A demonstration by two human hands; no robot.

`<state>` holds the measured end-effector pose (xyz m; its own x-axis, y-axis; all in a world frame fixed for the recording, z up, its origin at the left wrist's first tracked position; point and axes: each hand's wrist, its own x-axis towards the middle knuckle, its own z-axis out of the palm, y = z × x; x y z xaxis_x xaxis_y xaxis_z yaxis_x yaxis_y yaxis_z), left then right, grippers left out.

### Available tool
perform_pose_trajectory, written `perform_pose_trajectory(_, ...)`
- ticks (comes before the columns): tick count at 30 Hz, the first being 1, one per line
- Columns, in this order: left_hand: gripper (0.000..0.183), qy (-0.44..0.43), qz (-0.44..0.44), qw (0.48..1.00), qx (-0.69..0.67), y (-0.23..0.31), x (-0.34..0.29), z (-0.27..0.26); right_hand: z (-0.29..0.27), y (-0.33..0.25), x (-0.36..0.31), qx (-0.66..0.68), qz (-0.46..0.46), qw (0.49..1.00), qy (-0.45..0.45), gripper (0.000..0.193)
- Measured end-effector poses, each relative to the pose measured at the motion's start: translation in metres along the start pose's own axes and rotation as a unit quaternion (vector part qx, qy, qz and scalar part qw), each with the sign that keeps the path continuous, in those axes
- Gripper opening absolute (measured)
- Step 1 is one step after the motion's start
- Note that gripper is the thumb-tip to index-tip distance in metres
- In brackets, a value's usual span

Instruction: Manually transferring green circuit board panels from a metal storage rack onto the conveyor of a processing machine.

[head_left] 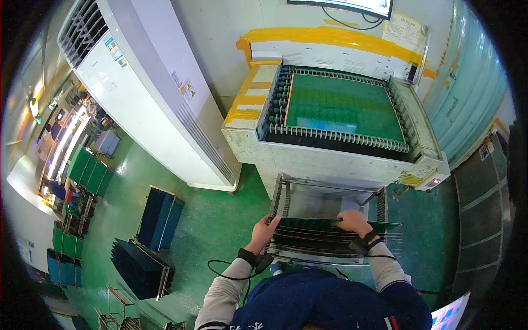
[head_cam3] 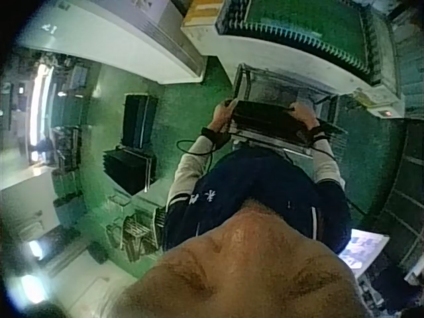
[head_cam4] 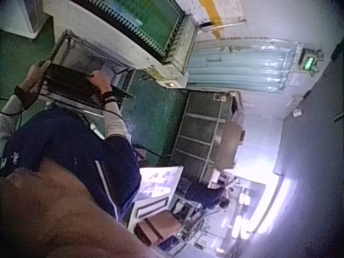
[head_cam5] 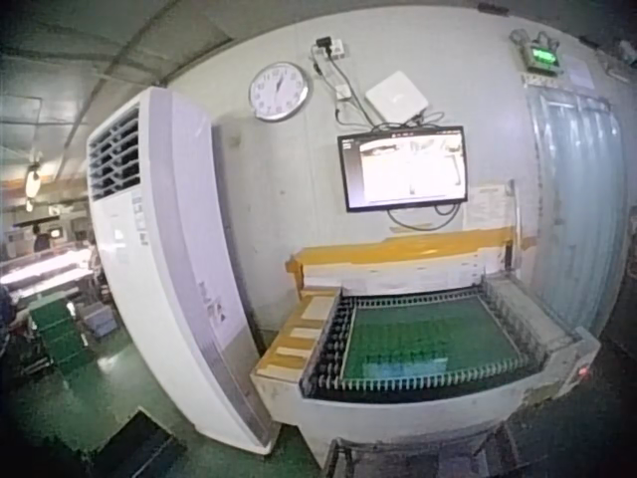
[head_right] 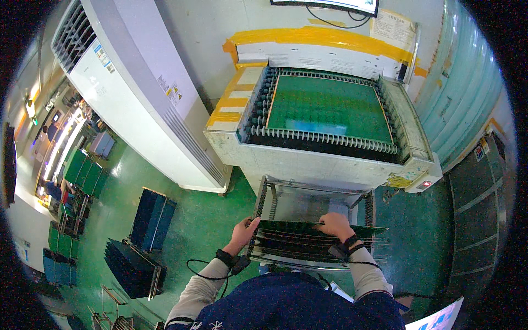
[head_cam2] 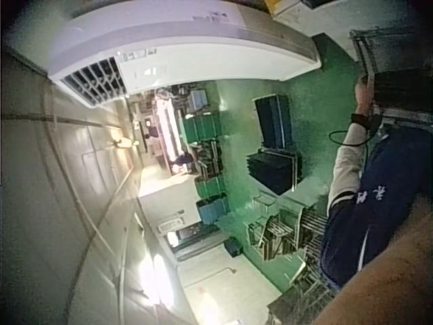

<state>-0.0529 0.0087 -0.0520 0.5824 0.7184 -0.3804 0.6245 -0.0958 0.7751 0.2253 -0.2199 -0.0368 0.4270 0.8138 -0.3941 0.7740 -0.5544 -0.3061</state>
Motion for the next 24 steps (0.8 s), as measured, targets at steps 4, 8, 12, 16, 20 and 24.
perform_pose_trajectory(4, 0.076, 0.014, 0.003, 1.0, -0.005, -0.0111, 0.0037, 0.0023, -0.002, -0.0045, 0.0002, 0.001, -0.005, 1.0, 0.007, 0.051)
perform_pose_trajectory(8, 0.074, 0.013, 0.002, 1.0, -0.004, -0.0079, 0.0027, 0.002, -0.0013, -0.0044, 0.0027, -0.016, 0.016, 1.0, -0.011, 0.05)
perform_pose_trajectory(12, 0.072, 0.012, 0.002, 1.0, 0.001, -0.0083, 0.0032, 0.0019, -0.0023, -0.0052, 0.0029, -0.02, 0.026, 0.999, -0.022, 0.05)
perform_pose_trajectory(16, 0.072, 0.017, 0.005, 1.0, 0.0, -0.0104, 0.0035, 0.0038, -0.0035, -0.006, 0.0017, -0.02, 0.025, 0.999, -0.018, 0.051)
perform_pose_trajectory(20, 0.071, 0.031, 0.016, 0.999, -0.005, -0.0097, 0.0026, 0.0045, -0.0062, -0.009, 0.0002, -0.021, 0.021, 0.999, -0.021, 0.051)
perform_pose_trajectory(24, 0.071, 0.026, 0.005, 1.0, -0.008, -0.0085, 0.0018, 0.0043, -0.0068, -0.0102, -0.0018, -0.02, 0.023, 0.999, -0.015, 0.052)
